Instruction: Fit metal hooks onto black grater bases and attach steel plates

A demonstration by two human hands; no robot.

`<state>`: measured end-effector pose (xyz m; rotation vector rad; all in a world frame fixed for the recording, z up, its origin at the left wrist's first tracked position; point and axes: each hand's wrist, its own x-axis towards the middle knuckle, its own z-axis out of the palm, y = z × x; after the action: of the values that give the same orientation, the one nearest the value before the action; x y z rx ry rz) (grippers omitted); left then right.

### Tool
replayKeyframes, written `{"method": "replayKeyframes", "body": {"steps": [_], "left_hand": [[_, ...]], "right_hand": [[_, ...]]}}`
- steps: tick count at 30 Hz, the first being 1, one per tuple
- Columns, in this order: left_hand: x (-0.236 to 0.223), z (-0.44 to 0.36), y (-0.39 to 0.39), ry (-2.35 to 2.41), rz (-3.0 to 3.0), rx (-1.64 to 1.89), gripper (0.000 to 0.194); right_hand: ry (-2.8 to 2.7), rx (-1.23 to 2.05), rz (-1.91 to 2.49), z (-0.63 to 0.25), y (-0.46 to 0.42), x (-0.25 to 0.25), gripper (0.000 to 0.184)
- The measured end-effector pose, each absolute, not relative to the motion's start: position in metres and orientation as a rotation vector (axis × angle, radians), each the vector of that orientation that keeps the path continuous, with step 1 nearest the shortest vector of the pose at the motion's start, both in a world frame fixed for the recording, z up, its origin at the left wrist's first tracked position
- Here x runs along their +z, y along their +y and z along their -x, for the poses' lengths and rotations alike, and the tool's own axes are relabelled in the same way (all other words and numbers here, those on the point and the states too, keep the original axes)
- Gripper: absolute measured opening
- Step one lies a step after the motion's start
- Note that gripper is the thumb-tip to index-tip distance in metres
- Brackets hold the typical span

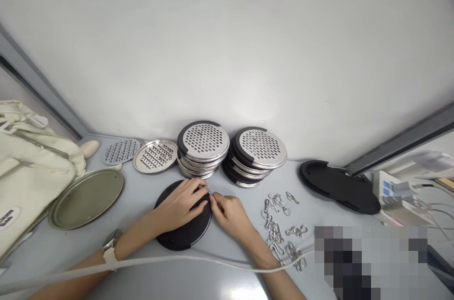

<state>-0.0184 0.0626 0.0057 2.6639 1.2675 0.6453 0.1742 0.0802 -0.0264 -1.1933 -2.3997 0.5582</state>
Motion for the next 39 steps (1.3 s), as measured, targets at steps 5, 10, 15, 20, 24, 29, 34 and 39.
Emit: {"method": "replayKeyframes", "body": {"steps": [5, 10, 15, 20, 24, 29, 34, 39], "left_hand": [[0.0047, 0.0184, 0.0633, 1.278, -2.66, 0.645, 0.02], [0.0046, 0.0189, 0.0633, 1.278, -2.667, 0.615, 0.02], [0.0058, 0.0193, 0.063, 1.285, -2.655, 0.621, 0.021], [0.0054, 0.019, 0.0629, 1.294, -2.645, 0.606, 0.02], [0.0041, 0.0191, 0.0639, 1.302, -2.641, 0.583, 0.021], [0.0028, 0.0192, 0.0649, 1.316, -2.633, 0.546, 0.023], [0.0026, 0.0192, 0.0645, 1.318, -2.626, 0.532, 0.023], [0.0036, 0.0187, 0.0645, 1.309, -2.629, 0.564, 0.022]], "right_hand": [[-2.373, 0.598, 1.189, -0.1736, 0.0808, -0.0269, 0.025], [-2.304, 0.708, 1.171, -0.173, 0.0804, -0.0254, 0.013], [-2.275, 0.739, 1.144, -0.1739, 0.0797, -0.0257, 0.01], [-2.239, 0.743, 1.126, -0.1747, 0.0807, -0.0282, 0.015], [-2.208, 0.715, 1.108, -0.1751, 0.0819, -0.0286, 0.017], [-2.168, 0.649, 1.095, -0.1767, 0.0846, -0.028, 0.017], [-2.18, 0.643, 1.076, -0.1771, 0.0864, -0.027, 0.016], [-2.238, 0.654, 1.035, -0.1766, 0.0858, -0.0256, 0.014]]}}
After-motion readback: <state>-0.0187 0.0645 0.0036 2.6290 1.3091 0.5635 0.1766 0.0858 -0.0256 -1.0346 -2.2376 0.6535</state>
